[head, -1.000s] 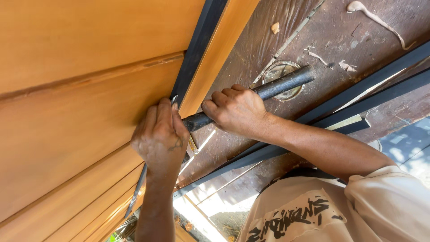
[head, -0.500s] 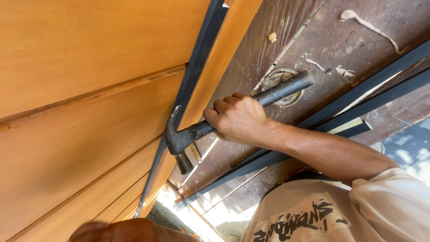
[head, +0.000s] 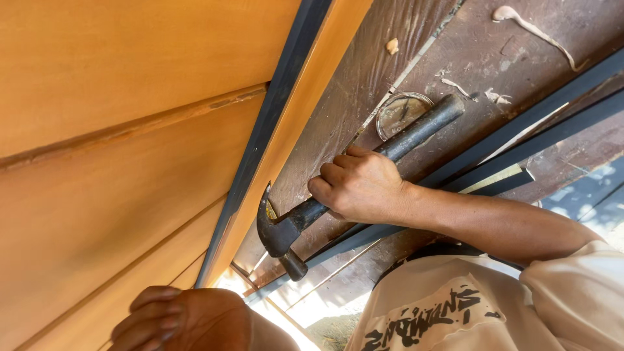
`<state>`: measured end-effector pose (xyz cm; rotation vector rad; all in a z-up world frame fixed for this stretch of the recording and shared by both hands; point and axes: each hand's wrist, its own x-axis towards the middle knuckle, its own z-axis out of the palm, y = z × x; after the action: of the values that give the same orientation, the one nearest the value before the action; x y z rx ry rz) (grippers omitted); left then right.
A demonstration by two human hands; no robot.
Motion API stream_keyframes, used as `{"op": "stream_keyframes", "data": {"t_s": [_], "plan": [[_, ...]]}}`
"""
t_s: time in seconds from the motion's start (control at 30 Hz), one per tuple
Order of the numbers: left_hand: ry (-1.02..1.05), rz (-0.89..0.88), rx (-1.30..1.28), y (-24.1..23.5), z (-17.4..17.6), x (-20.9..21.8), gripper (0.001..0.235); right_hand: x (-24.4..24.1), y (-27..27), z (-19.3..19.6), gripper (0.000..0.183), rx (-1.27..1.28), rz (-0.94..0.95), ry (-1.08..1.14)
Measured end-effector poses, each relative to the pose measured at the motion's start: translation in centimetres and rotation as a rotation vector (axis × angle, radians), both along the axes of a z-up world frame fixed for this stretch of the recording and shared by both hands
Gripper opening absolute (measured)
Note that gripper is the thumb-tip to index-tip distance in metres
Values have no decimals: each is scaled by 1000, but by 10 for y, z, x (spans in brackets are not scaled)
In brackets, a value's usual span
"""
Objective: The person hammers nails into a wooden door frame to secure a black trim strip. They repeatedly pick up nails from a small container and drive them into the wood using a hammer.
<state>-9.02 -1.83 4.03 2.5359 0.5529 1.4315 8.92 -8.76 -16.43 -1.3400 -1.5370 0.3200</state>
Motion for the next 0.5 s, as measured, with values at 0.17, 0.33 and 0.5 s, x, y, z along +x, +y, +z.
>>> {"op": "stream_keyframes", "data": {"t_s": [0.17, 0.33, 0.5], "plan": [[92, 3, -176, 0, -23, 23, 46, 6, 18, 4, 18, -56, -9, 18], [148, 47, -284, -4, -27, 48, 50, 11, 30, 9, 20, -84, -24, 40], [162, 77, -256, -2, -28, 46, 51, 10, 33, 3, 20, -93, -22, 22]]}}
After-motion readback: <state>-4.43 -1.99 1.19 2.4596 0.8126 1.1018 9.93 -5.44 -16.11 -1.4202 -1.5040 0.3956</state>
